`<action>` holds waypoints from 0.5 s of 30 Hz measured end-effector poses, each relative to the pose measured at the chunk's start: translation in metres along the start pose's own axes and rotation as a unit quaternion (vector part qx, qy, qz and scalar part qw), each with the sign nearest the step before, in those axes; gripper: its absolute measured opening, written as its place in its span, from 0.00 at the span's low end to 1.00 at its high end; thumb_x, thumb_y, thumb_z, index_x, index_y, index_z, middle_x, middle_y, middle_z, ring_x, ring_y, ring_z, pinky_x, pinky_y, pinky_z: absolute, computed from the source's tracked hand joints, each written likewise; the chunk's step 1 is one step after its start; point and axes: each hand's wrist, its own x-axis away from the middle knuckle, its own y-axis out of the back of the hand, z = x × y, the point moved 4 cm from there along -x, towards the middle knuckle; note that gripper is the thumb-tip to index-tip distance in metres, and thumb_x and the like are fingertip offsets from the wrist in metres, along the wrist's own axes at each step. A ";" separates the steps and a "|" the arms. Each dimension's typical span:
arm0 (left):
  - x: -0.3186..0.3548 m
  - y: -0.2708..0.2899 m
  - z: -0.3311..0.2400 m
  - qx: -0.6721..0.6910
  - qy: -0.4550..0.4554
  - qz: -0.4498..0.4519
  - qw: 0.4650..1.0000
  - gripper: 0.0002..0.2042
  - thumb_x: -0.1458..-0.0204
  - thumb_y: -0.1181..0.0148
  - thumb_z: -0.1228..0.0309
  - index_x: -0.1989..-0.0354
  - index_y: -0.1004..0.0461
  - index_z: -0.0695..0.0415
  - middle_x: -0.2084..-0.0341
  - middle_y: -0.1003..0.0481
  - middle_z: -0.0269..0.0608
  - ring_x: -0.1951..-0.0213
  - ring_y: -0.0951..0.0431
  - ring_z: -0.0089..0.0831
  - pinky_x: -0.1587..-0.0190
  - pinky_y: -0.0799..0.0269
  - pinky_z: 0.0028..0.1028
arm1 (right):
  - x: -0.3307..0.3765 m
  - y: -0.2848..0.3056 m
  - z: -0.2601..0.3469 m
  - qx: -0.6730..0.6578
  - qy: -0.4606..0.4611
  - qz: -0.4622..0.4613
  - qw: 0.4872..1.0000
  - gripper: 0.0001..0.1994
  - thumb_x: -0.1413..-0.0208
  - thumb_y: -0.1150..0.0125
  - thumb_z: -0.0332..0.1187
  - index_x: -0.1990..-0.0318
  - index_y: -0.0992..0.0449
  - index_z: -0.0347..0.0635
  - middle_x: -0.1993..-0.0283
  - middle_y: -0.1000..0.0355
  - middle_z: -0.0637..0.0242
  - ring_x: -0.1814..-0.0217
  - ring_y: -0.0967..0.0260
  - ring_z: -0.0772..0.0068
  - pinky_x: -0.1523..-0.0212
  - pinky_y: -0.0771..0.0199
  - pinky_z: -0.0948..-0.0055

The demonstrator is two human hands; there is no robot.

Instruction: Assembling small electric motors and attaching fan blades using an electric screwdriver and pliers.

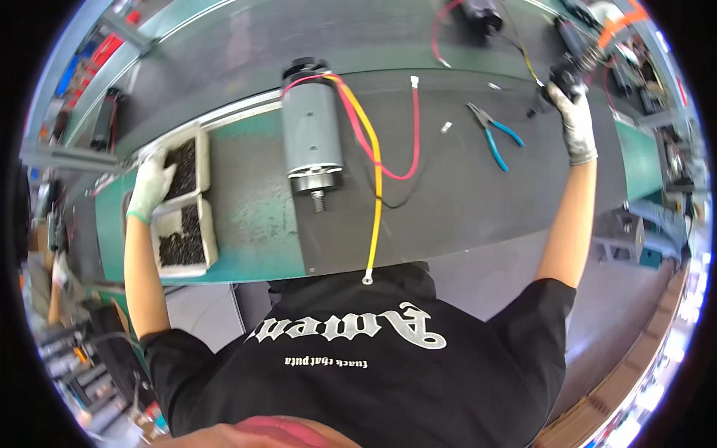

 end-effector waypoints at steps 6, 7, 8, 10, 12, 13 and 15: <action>-0.004 0.022 -0.029 0.009 0.135 0.039 0.990 0.17 0.49 0.45 0.64 0.52 0.28 0.58 0.56 0.26 0.57 0.52 0.26 0.52 0.49 0.31 0.42 | -0.018 -0.015 0.003 0.026 -0.047 0.033 0.998 0.17 0.43 0.45 0.27 0.46 0.28 0.32 0.51 0.27 0.59 0.50 0.29 0.68 0.47 0.31 0.72; -0.003 0.025 -0.029 0.023 0.134 0.008 0.991 0.16 0.49 0.45 0.67 0.53 0.28 0.60 0.57 0.26 0.57 0.52 0.26 0.53 0.49 0.31 0.41 | -0.007 -0.017 0.020 0.002 -0.003 -0.001 1.000 0.16 0.43 0.45 0.27 0.47 0.28 0.31 0.53 0.27 0.59 0.52 0.28 0.69 0.48 0.30 0.71; -0.003 0.031 -0.031 0.053 0.145 -0.023 0.988 0.15 0.49 0.46 0.66 0.55 0.27 0.61 0.57 0.26 0.57 0.53 0.26 0.52 0.50 0.30 0.40 | 0.005 -0.020 0.033 -0.022 0.034 -0.035 0.999 0.15 0.43 0.46 0.26 0.48 0.28 0.31 0.55 0.27 0.59 0.53 0.28 0.69 0.49 0.30 0.71; 0.002 0.041 -0.031 0.079 0.139 -0.095 0.983 0.14 0.50 0.45 0.66 0.59 0.27 0.62 0.61 0.24 0.54 0.56 0.24 0.50 0.54 0.29 0.38 | 0.031 -0.039 0.063 -0.155 -0.020 -0.020 0.987 0.18 0.43 0.46 0.28 0.46 0.34 0.30 0.54 0.30 0.57 0.59 0.32 0.69 0.68 0.34 0.70; 0.008 0.044 -0.032 0.113 0.160 -0.093 0.976 0.13 0.50 0.44 0.66 0.60 0.27 0.62 0.63 0.24 0.53 0.58 0.23 0.47 0.55 0.28 0.37 | 0.058 -0.083 0.105 -0.366 -0.006 0.071 0.928 0.18 0.43 0.47 0.29 0.45 0.37 0.32 0.53 0.34 0.58 0.58 0.37 0.68 0.71 0.40 0.70; 0.009 0.043 -0.031 0.150 0.175 -0.103 0.968 0.13 0.51 0.44 0.67 0.60 0.27 0.62 0.66 0.23 0.51 0.61 0.21 0.44 0.56 0.28 0.36 | 0.073 -0.107 0.130 -0.359 0.011 -0.041 0.932 0.20 0.48 0.46 0.26 0.46 0.37 0.34 0.54 0.37 0.59 0.56 0.41 0.67 0.68 0.40 0.69; 0.016 0.036 -0.031 0.328 0.191 -0.105 0.919 0.10 0.49 0.45 0.70 0.60 0.27 0.61 0.73 0.23 0.44 0.72 0.25 0.32 0.67 0.30 0.27 | 0.087 -0.140 0.152 -0.435 -0.002 -0.006 0.900 0.19 0.52 0.42 0.26 0.50 0.35 0.34 0.59 0.38 0.61 0.59 0.43 0.68 0.63 0.40 0.67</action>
